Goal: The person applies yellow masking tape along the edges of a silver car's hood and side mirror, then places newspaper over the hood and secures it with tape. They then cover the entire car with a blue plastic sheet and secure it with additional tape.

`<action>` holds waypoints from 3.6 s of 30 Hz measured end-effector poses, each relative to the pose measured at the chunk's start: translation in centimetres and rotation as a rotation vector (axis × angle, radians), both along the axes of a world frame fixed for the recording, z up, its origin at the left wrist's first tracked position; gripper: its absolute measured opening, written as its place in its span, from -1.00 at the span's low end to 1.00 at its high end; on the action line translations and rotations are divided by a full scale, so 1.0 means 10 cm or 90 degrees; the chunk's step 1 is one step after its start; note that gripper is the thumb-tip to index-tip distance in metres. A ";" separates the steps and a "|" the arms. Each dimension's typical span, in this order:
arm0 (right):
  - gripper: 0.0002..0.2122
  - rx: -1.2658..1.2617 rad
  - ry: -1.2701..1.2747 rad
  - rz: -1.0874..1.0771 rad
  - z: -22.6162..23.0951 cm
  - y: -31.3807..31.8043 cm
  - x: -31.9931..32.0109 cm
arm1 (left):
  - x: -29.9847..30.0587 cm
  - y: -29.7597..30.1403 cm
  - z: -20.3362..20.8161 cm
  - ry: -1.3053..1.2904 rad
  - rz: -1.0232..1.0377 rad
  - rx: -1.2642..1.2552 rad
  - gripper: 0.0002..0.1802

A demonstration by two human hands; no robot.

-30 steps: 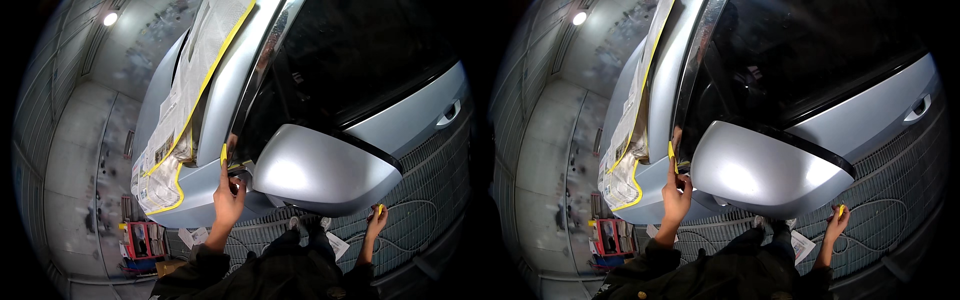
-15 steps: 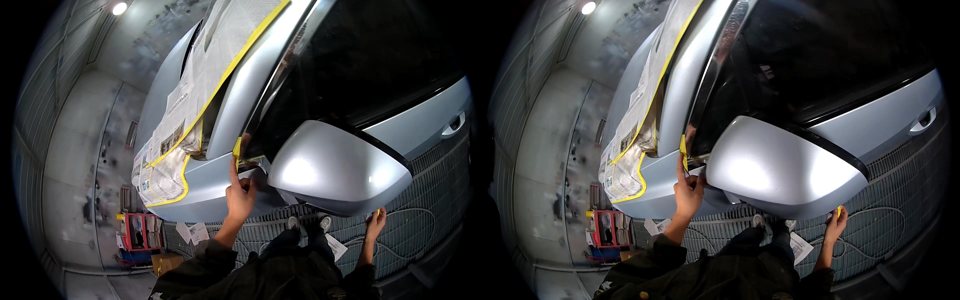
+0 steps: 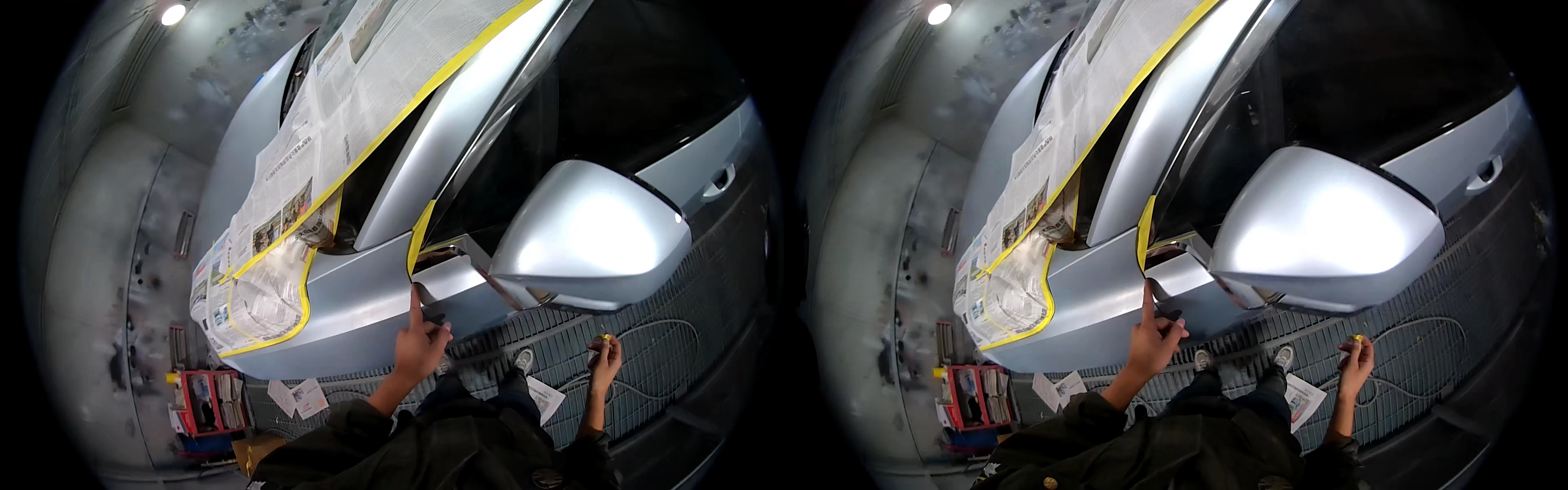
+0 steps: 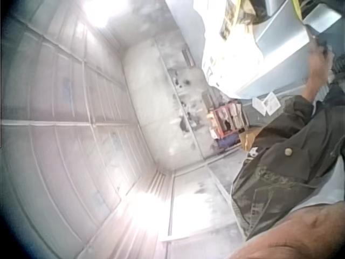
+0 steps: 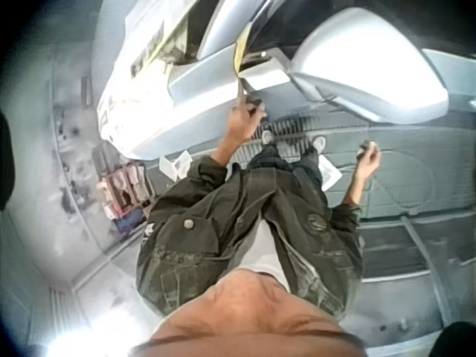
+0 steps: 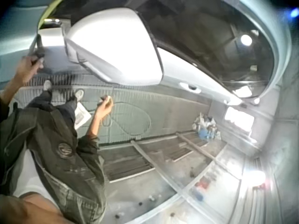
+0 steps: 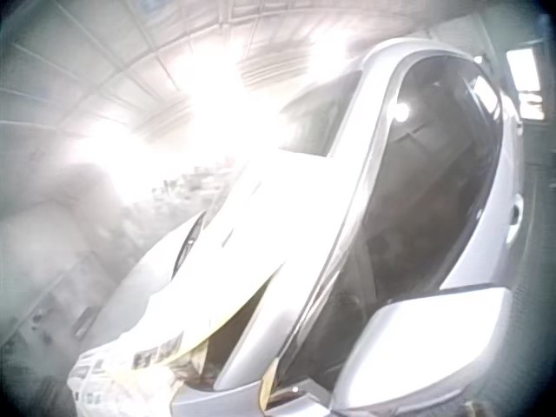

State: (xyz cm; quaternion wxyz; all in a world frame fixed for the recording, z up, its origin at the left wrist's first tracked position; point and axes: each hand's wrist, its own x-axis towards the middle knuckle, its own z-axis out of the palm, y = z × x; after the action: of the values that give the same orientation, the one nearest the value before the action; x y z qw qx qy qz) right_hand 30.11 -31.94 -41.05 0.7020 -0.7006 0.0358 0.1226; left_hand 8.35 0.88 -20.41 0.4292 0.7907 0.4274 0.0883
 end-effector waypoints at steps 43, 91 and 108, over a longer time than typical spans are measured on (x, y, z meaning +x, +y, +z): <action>-0.69 -0.388 -0.673 -0.041 4.09 3.50 -0.06 | -1.11 2.09 1.01 -0.681 0.255 -0.633 -0.56; -0.79 0.046 -0.390 -0.067 3.35 3.03 -0.93 | -0.98 2.56 1.09 -0.170 -0.322 0.762 -0.68; -0.79 0.019 -0.366 -0.119 3.13 3.08 -1.14 | -0.93 2.73 1.07 -0.146 -0.451 0.836 -0.61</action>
State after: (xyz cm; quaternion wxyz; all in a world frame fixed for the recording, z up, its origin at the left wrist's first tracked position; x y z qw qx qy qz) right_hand 18.73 -1.16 -9.76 0.7020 -0.6898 -0.1017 -0.1454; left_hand -0.93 28.16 -9.71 -0.0853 0.9601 -0.0405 0.2634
